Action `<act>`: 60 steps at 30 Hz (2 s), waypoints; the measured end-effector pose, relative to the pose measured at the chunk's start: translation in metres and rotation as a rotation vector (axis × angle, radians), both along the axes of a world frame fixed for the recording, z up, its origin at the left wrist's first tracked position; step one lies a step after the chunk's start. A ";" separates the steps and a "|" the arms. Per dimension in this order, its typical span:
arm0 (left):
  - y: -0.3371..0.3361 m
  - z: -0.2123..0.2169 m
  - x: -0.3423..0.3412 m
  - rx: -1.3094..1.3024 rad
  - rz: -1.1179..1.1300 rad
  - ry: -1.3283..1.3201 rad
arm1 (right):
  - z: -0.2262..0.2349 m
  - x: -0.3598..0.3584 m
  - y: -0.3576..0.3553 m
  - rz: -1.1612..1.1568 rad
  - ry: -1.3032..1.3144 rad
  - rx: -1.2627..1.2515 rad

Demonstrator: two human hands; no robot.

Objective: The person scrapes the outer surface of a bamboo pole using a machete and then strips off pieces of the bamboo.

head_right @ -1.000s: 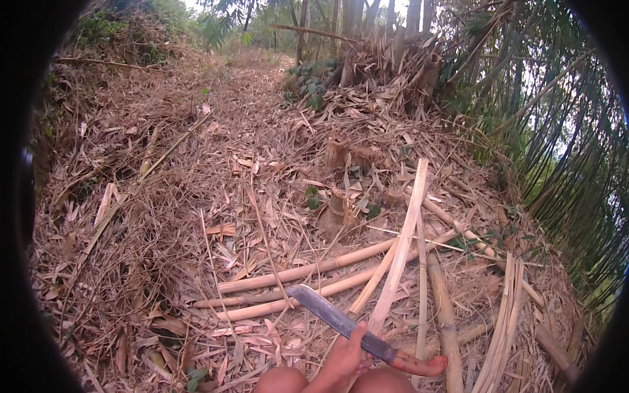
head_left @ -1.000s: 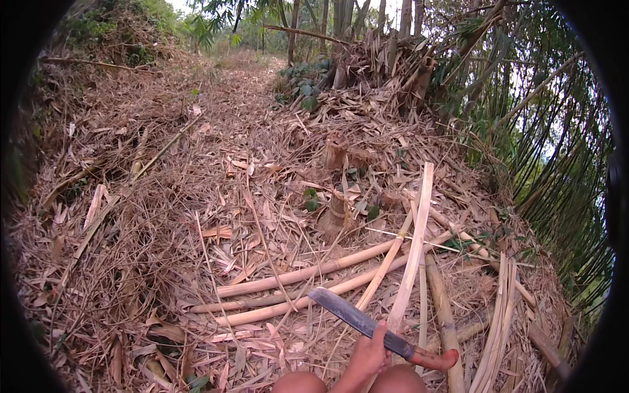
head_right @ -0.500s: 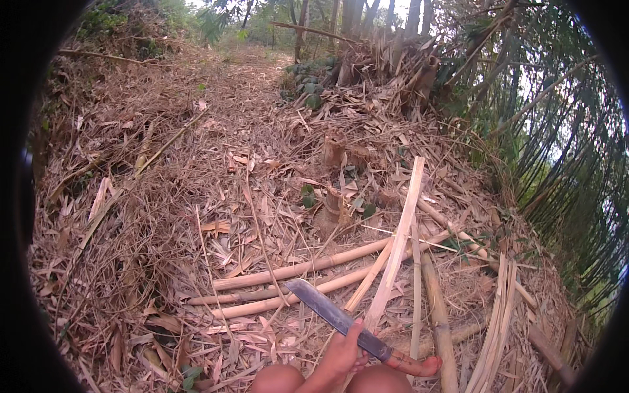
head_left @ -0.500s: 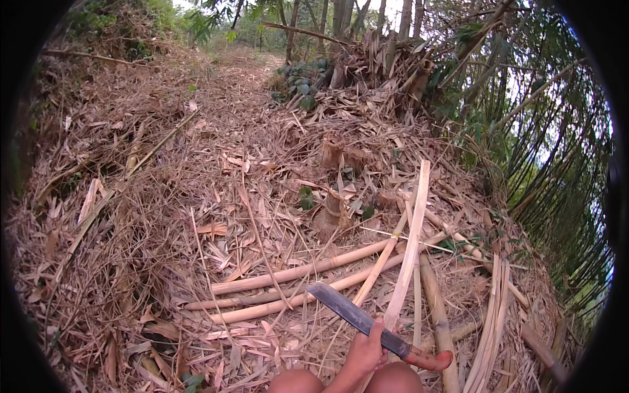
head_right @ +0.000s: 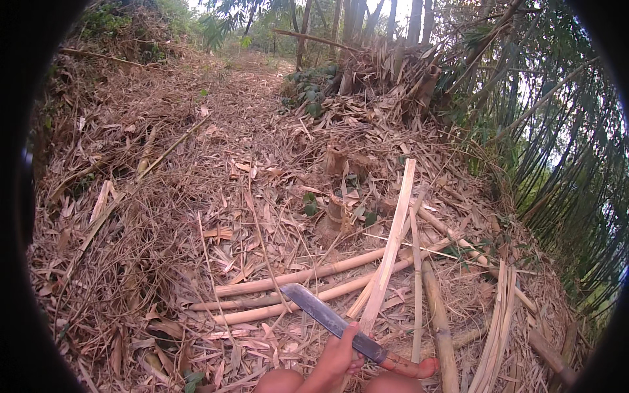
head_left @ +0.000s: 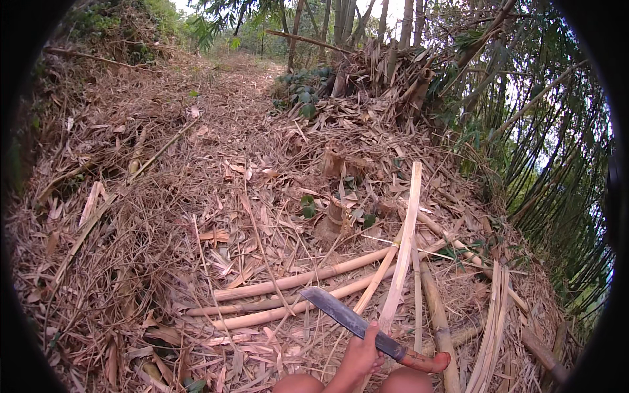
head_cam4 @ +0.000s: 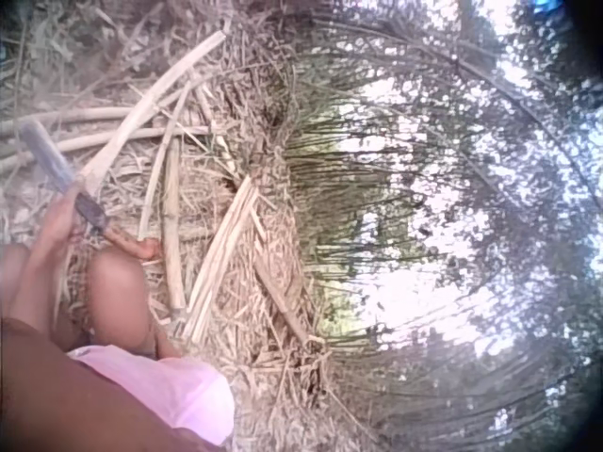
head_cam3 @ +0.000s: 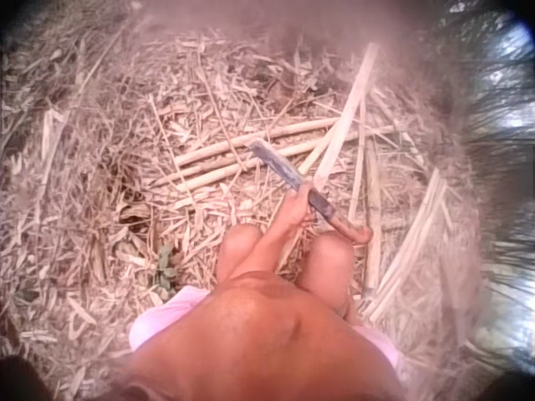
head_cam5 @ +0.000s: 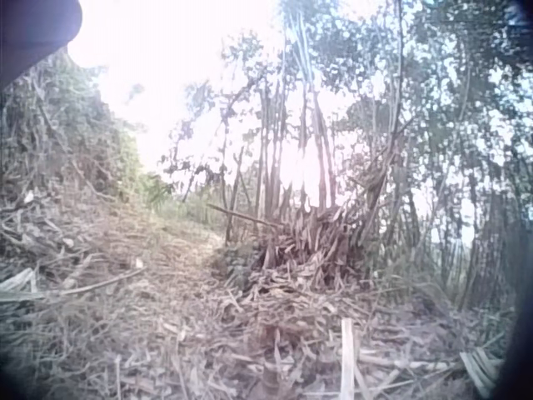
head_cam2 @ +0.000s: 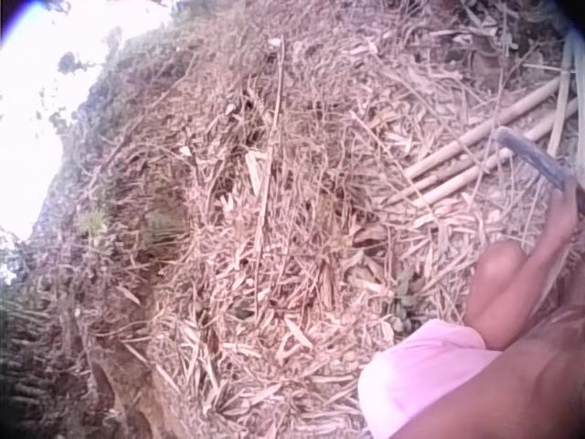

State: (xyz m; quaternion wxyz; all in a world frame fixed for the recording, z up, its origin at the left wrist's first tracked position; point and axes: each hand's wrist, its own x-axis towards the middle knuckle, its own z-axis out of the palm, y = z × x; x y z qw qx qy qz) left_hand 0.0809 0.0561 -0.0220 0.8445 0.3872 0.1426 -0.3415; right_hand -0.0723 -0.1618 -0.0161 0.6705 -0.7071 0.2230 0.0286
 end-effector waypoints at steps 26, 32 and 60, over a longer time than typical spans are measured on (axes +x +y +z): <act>-0.009 0.000 0.002 0.159 0.116 -0.113 | 0.050 0.081 0.046 0.598 -0.578 -1.474; -0.001 0.001 0.000 0.275 0.268 -0.150 | 0.018 0.130 0.058 0.753 -0.590 -1.276; 0.006 0.013 -0.043 0.217 0.169 -0.259 | -0.009 0.206 0.038 0.655 -1.061 -0.816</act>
